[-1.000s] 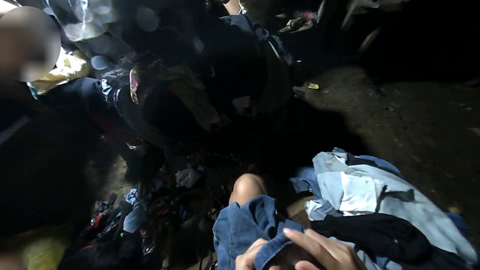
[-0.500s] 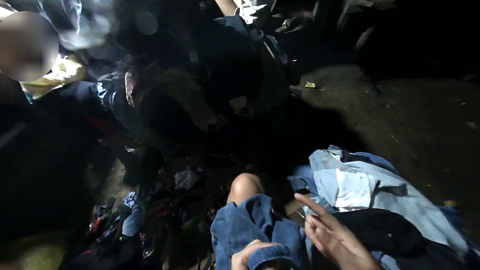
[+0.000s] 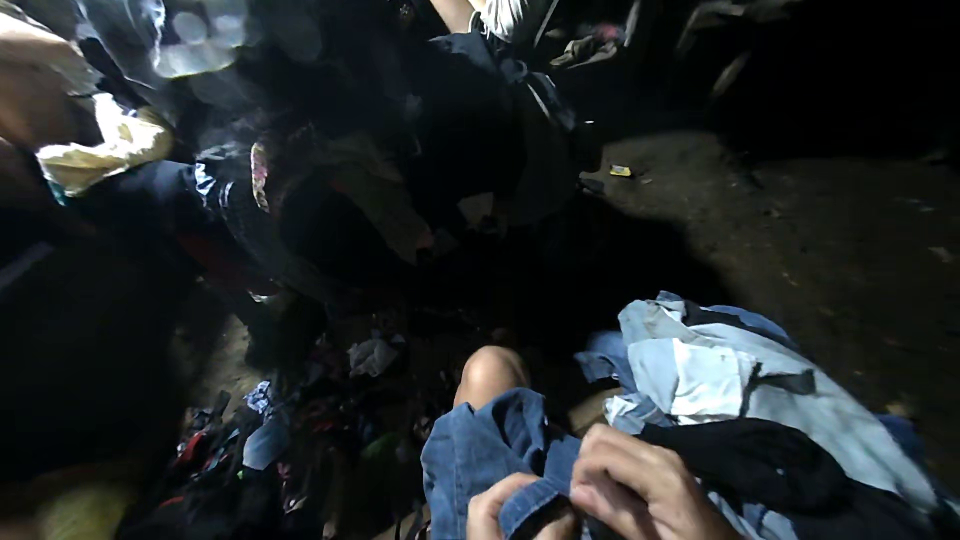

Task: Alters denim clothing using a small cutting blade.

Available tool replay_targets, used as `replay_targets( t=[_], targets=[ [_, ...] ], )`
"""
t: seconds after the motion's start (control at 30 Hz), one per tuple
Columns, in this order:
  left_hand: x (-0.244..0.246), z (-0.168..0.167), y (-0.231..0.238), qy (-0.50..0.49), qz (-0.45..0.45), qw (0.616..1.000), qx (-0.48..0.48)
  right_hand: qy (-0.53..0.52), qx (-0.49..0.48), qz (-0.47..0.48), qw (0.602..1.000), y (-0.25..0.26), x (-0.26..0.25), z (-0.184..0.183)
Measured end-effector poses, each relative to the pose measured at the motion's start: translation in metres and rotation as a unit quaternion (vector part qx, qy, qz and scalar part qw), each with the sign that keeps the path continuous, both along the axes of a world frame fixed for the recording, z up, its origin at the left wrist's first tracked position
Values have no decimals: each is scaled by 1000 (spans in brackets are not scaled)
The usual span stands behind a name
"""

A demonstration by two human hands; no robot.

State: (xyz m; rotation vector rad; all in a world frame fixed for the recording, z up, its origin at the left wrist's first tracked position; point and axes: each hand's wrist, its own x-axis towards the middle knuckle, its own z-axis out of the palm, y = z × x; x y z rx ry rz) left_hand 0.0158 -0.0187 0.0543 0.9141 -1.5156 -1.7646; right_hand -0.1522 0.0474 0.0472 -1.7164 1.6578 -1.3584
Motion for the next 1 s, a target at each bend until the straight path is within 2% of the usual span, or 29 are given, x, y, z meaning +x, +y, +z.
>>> replay_targets(
  t=[0.1, 0.17, 0.37, 0.5, 0.7, 0.8, 1.0],
  targets=[
    [0, -3, -2, 9, -7, 999, 31, -125, 91, 51, 987, -5, -6, -2],
    [-1, -8, -3, 20, 11, 998, 55, -143, 115, 50, 982, -6, -5, -4],
    [-7, -10, -3, 41, 67, 992, 98, 1, 103, 4, 995, 23, 0, -3],
    [-6, -10, -2, 47, 42, 995, 79, 101, 106, -36, 989, 31, 4, 1],
    [-2, -15, -4, 33, 2, 999, -5, 115, 116, -16, 986, 28, -1, 1],
    [-3, -16, -3, 8, -32, 998, -55, 139, 89, -29, 986, 23, 2, -1],
    [1, -3, 2, -2, 2, 999, -33, 107, 76, -16, 991, 28, 3, -9]
  ],
)
